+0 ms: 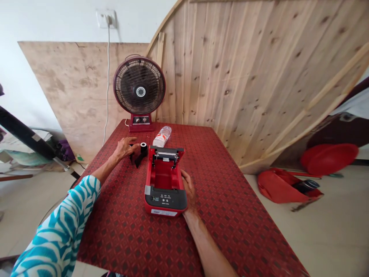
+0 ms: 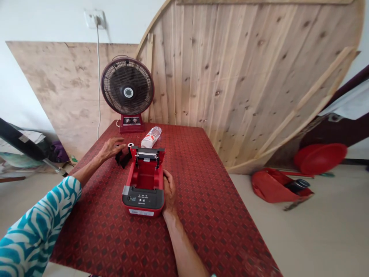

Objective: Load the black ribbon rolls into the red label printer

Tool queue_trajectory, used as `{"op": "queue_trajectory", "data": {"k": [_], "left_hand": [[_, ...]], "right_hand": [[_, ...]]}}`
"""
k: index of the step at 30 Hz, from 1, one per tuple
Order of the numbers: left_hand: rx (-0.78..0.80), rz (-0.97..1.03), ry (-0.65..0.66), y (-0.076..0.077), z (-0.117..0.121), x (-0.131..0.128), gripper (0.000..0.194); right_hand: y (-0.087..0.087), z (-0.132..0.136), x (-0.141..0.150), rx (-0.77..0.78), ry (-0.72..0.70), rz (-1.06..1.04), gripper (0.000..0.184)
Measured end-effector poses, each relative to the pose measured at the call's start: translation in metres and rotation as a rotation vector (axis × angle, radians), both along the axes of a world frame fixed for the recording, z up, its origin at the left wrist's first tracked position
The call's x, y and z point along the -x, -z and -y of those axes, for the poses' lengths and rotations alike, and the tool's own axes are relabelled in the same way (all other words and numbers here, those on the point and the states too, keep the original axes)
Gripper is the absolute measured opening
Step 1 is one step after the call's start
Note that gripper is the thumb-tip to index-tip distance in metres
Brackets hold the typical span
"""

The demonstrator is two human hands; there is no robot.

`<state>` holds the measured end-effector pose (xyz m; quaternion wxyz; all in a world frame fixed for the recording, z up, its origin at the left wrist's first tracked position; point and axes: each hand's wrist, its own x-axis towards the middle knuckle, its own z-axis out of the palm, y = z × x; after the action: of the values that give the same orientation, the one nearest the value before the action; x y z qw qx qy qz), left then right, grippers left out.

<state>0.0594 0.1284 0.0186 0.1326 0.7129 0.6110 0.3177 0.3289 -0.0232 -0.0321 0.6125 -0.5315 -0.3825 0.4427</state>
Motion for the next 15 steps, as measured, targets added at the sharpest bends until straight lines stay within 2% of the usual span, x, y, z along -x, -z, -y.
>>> {"op": "queue_trajectory", "data": {"k": [5, 8, 11, 15], "left_hand": [[0.042, -0.09, 0.057, -0.006, -0.016, -0.027, 0.024], [0.058, -0.08, 0.064, -0.007, -0.017, -0.035, 0.015], [0.04, -0.017, 0.06, -0.013, -0.009, -0.033, 0.021], [0.016, 0.147, 0.117, -0.035, 0.017, -0.016, 0.035]], "right_hand": [[-0.001, -0.001, 0.003, -0.007, -0.004, -0.088, 0.038], [0.002, -0.003, 0.005, -0.032, 0.004, -0.102, 0.037], [0.006, -0.005, 0.005, -0.064, 0.01, -0.083, 0.037], [0.012, -0.008, 0.005, -0.086, 0.019, -0.076, 0.037]]}}
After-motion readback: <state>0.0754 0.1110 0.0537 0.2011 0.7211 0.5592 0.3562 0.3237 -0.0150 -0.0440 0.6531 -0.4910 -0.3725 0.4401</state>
